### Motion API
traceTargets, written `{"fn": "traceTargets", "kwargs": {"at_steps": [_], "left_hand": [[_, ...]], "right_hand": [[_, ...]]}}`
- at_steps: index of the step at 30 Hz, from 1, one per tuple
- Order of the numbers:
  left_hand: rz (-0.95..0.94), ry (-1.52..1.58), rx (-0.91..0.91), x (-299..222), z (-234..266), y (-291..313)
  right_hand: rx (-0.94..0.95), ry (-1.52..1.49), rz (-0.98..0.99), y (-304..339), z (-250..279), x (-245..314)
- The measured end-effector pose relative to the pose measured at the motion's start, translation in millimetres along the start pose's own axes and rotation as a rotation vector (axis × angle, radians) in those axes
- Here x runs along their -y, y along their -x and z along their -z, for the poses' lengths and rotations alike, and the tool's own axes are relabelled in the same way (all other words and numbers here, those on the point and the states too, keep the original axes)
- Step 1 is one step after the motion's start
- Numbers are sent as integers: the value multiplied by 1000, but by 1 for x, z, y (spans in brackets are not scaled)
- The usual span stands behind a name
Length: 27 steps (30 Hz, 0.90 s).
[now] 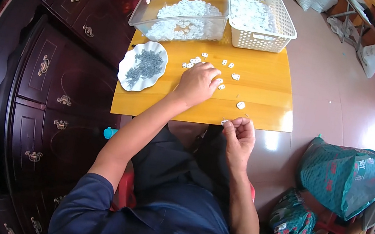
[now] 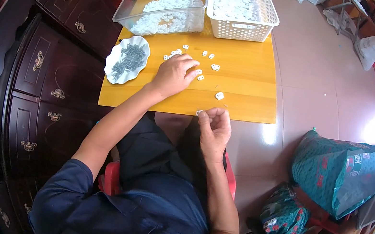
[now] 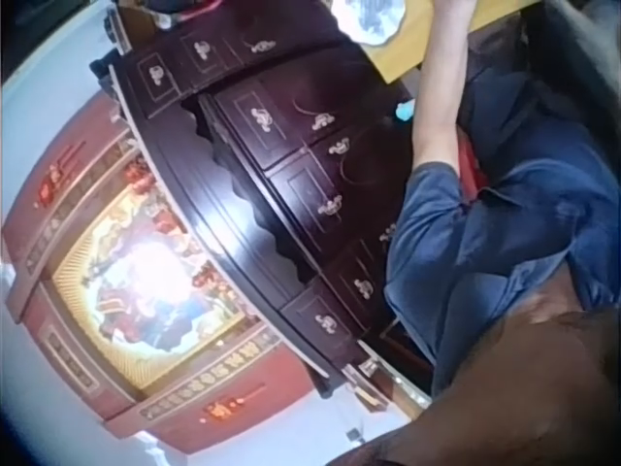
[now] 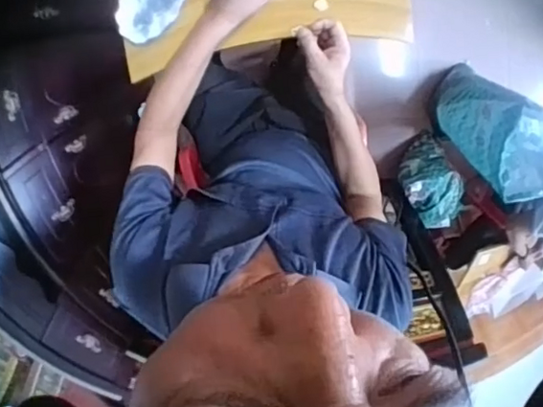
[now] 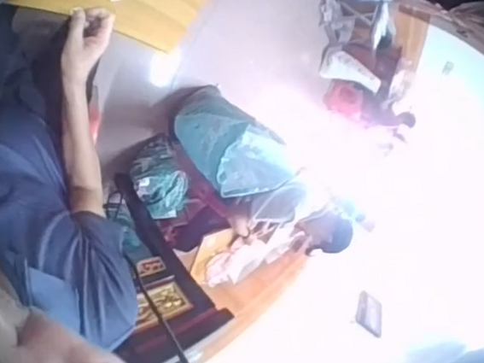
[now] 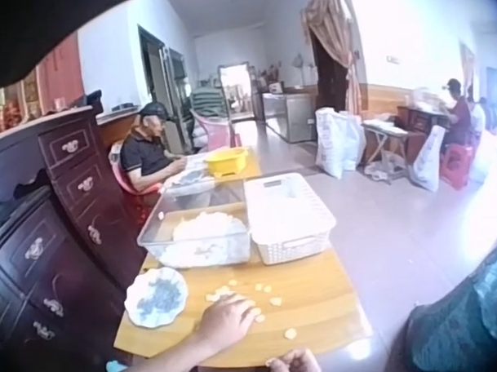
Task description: The person is manually assembling small white plastic components by inserting metal pins.
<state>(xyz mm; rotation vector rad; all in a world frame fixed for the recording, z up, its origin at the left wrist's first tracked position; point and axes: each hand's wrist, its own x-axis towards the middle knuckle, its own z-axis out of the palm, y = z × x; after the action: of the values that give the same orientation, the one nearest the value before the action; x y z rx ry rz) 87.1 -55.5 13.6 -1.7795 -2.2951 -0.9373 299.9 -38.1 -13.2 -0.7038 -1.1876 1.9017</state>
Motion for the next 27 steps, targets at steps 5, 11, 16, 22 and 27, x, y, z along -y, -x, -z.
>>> {"fn": "traceTargets", "kwargs": {"at_steps": [5, 11, 16, 22, 27], "left_hand": [[50, -98, 96, 1, -6, -9], [-45, -60, 29, 6, -10, -12], [154, 358, 54, -18, 11, -2], [326, 804, 158, -23, 31, 37], [318, 970, 274, -26, 36, 62]], "right_hand": [[22, 12, -7, 0, -1, -1], [30, 18, -26, 1, -4, -4], [7, 5, -27, 1, -2, -1], [42, -20, -51, 3, -2, 0], [79, -10, -82, 3, -4, -1]]}}
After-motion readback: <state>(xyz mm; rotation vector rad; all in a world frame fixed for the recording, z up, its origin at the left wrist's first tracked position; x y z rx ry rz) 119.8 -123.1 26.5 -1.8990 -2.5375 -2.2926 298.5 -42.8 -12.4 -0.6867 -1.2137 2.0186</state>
